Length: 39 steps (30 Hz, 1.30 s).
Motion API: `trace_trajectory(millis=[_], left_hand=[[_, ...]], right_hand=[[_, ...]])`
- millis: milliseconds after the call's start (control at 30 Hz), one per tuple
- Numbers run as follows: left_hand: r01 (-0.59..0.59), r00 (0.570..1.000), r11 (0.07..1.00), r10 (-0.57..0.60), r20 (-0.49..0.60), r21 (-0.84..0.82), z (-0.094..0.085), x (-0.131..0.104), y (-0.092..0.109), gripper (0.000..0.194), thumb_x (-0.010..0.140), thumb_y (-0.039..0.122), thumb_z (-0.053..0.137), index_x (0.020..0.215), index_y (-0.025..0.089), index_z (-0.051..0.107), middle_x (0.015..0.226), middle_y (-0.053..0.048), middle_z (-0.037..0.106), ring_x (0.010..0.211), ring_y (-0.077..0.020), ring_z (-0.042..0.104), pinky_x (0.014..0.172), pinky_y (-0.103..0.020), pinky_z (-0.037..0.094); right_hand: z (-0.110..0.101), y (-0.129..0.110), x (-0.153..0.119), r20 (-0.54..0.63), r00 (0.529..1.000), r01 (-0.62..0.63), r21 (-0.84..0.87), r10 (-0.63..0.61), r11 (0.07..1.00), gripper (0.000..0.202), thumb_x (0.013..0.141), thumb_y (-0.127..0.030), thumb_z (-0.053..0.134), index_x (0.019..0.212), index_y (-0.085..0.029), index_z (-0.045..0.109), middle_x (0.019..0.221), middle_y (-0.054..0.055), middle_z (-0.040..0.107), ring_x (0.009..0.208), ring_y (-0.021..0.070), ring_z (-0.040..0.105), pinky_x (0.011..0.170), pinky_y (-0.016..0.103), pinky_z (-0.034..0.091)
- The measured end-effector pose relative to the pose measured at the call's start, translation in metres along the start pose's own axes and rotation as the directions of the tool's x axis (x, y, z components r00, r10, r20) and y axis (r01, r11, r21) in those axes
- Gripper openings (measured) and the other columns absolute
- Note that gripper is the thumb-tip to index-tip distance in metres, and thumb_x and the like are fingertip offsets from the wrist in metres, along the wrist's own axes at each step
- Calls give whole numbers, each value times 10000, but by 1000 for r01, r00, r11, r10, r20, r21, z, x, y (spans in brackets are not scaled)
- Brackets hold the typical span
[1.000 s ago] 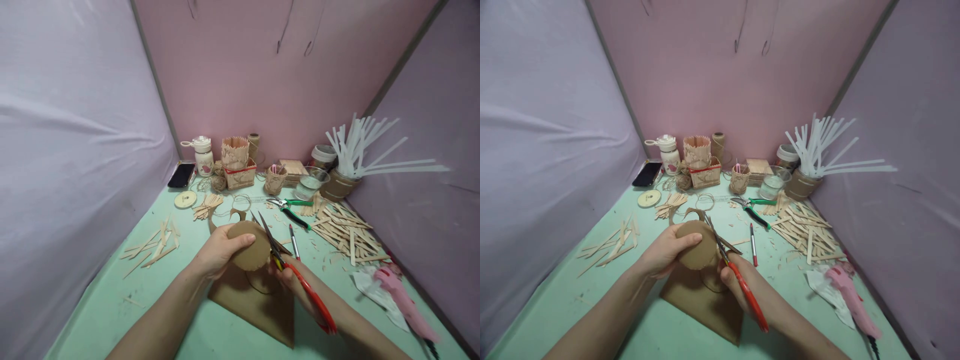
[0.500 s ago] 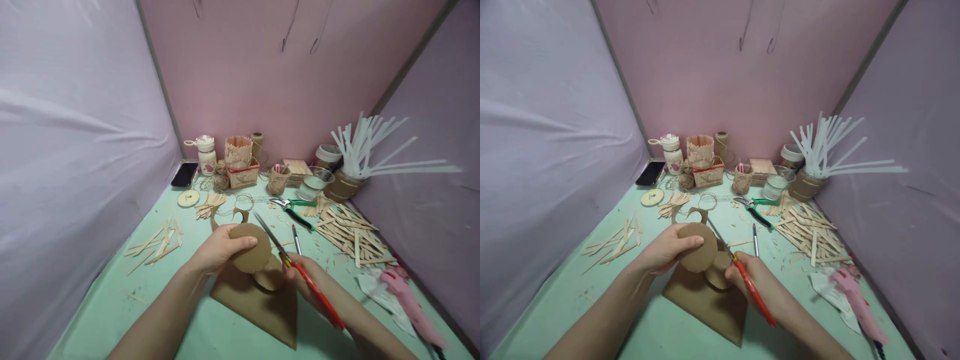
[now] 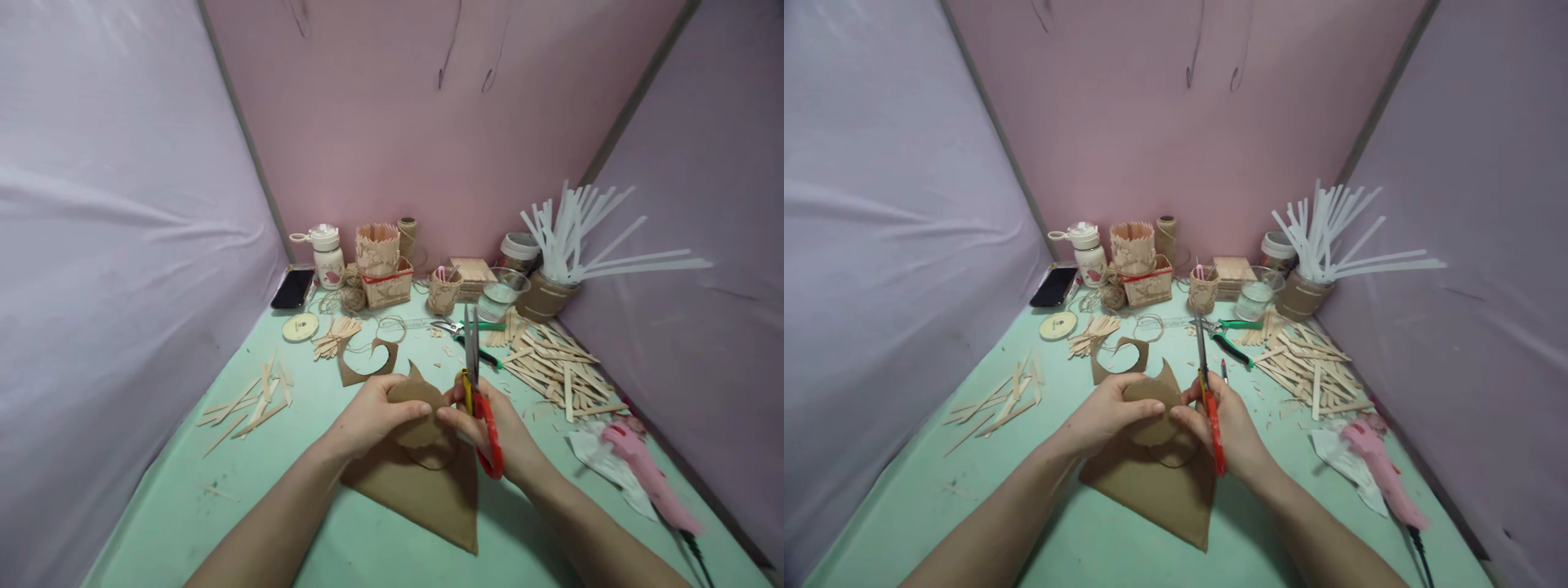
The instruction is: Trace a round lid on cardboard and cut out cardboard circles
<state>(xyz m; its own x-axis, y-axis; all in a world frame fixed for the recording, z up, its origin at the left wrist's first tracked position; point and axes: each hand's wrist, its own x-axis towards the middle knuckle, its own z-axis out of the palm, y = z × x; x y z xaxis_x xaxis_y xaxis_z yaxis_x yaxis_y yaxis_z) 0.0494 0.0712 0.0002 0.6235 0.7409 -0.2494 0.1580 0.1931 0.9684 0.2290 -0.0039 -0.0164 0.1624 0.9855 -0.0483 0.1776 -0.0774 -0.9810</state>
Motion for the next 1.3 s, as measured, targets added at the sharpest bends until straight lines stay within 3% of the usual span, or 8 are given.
trace_trajectory(millis=[167, 300, 400, 700, 933, 1167, 1300], left_hand=[[-25, 998, 956, 42, 50, -293, 3, 6, -6, 463, 694, 315, 796, 1108, 164, 654, 1067, -97, 715, 950, -217, 654, 811, -305, 501], [20, 999, 939, -8, 35, -342, 2, 10, -9, 390, 689, 328, 804, 1022, 155, 698, 1015, -89, 727, 933, -187, 654, 808, -265, 498], [36, 999, 932, -47, -22, -361, 2, 11, -10, 339, 668, 350, 816, 927, 151, 723, 926, -73, 737, 869, -166, 659, 789, -248, 502], [22, 993, 914, -66, -96, -405, 1, 12, -10, 347, 644, 357, 836, 900, 147, 735, 843, -57, 734, 767, -142, 663, 701, -221, 510], [-50, 988, 843, -38, -152, -536, 2, 14, -8, 365, 621, 325, 855, 901, 115, 748, 782, -73, 742, 729, -154, 663, 724, -260, 521], [-28, 997, 859, -12, -74, -510, 6, 11, -10, 344, 674, 323, 822, 927, 105, 741, 825, -94, 748, 742, -173, 664, 726, -291, 524], [-60, 991, 913, 6, -135, -403, 2, 11, -10, 329, 675, 345, 818, 920, 137, 743, 846, -68, 747, 754, -166, 656, 722, -273, 507]], right_hand=[[-1, 11, 9, -236, 972, 34, 187, 11, 982, 384, 704, -457, 764, 787, -193, 498, 716, -19, 562, 575, 113, 475, 537, 242, 382], [-1, 15, 16, -277, 958, 27, 348, 76, 937, 392, 664, -427, 801, 748, -193, 498, 624, -58, 511, 500, 87, 436, 478, 219, 341], [0, 18, 16, -264, 959, 3, 368, 102, 930, 399, 645, -422, 818, 742, -196, 504, 584, -68, 495, 485, 87, 436, 457, 210, 325], [1, 18, 14, -216, 972, -18, 306, 88, 952, 366, 680, -418, 789, 744, -205, 498, 586, -65, 492, 496, 95, 434, 473, 217, 330], [6, 14, 6, -144, 989, 45, 56, -37, 997, 350, 715, -426, 751, 799, -209, 490, 749, -2, 591, 645, 148, 527, 594, 260, 420], [10, 13, 2, -152, 986, 73, -5, -73, 997, 331, 741, -434, 711, 798, -216, 468, 713, -19, 548, 599, 136, 495, 571, 262, 400], [0, 10, 3, -78, 994, 73, -81, -79, 994, 384, 738, -493, 699, 829, -220, 445, 673, -47, 479, 563, 125, 434, 534, 256, 365]])
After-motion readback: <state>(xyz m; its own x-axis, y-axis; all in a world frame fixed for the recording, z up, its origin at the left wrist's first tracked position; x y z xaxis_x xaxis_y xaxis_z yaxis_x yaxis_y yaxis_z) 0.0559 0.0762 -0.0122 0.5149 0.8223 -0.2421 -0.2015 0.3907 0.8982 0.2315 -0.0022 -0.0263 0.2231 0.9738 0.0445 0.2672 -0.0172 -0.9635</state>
